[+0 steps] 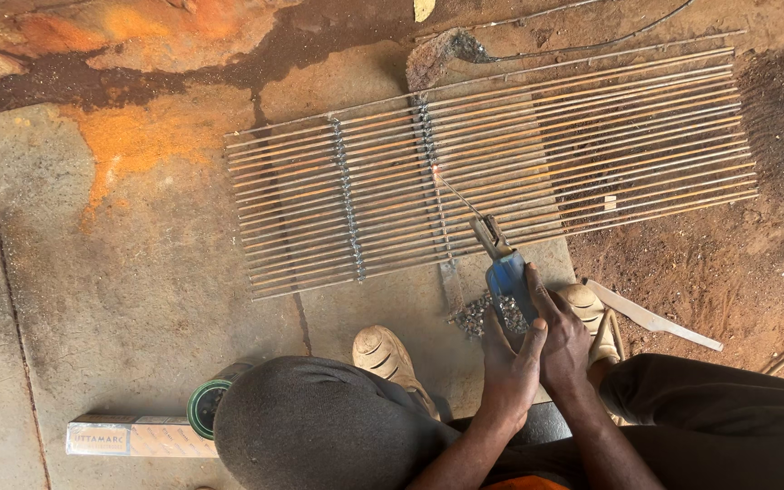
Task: The person aligns and secures metal rods on a grate using small fasteners, then welds the intersections with a handheld welding tool. The person continues welding along the length of the grate, creating visible weld beads at the joints.
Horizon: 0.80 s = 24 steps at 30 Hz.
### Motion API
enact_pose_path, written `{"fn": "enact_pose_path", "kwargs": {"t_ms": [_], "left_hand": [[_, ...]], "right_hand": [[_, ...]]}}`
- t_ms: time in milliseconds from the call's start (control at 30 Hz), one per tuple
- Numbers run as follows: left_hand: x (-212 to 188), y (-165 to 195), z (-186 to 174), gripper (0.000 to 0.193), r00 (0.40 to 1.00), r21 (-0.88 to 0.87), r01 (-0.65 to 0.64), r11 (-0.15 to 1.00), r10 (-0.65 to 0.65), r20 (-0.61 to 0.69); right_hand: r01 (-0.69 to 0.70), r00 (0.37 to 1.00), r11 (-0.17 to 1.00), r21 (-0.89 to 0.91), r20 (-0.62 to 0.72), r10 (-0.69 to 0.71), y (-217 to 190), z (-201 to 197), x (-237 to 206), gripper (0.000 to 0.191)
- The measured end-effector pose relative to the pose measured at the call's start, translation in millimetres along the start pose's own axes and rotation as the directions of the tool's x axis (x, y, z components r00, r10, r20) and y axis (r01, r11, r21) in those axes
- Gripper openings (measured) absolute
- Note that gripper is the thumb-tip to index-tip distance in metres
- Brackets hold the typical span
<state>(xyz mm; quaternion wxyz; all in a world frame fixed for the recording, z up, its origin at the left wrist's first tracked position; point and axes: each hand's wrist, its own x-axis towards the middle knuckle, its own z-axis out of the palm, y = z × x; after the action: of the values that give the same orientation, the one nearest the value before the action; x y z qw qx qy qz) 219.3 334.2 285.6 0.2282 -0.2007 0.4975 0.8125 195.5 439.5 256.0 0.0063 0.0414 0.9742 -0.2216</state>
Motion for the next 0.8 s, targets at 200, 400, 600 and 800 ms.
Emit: {"fn": "enact_pose_path", "kwargs": {"t_ms": [200,400,600,800], "left_hand": [[-2,-3,1,0.114,0.997,0.030,0.060,0.998,-0.058,-0.044],[-7,8,6,0.112,0.997,0.033,0.031,0.999,-0.029,-0.069],[-10,11,10,0.108,0.996,0.237,-0.027,0.971,0.047,-0.077],[-11,11,12,0.111,0.999,0.167,-0.035,0.985,0.040,-0.027]], "right_hand": [[0.045,0.999,0.999,0.002,-0.009,-0.045,5,0,-4,0.083],[-0.002,1.000,0.999,-0.032,0.009,0.003,5,-1,-4,0.076],[-0.427,0.902,0.867,0.259,0.194,0.386,4,-13,11,0.091],[-0.645,0.676,0.237,0.727,0.397,0.621,19,-19,29,0.094]]}}
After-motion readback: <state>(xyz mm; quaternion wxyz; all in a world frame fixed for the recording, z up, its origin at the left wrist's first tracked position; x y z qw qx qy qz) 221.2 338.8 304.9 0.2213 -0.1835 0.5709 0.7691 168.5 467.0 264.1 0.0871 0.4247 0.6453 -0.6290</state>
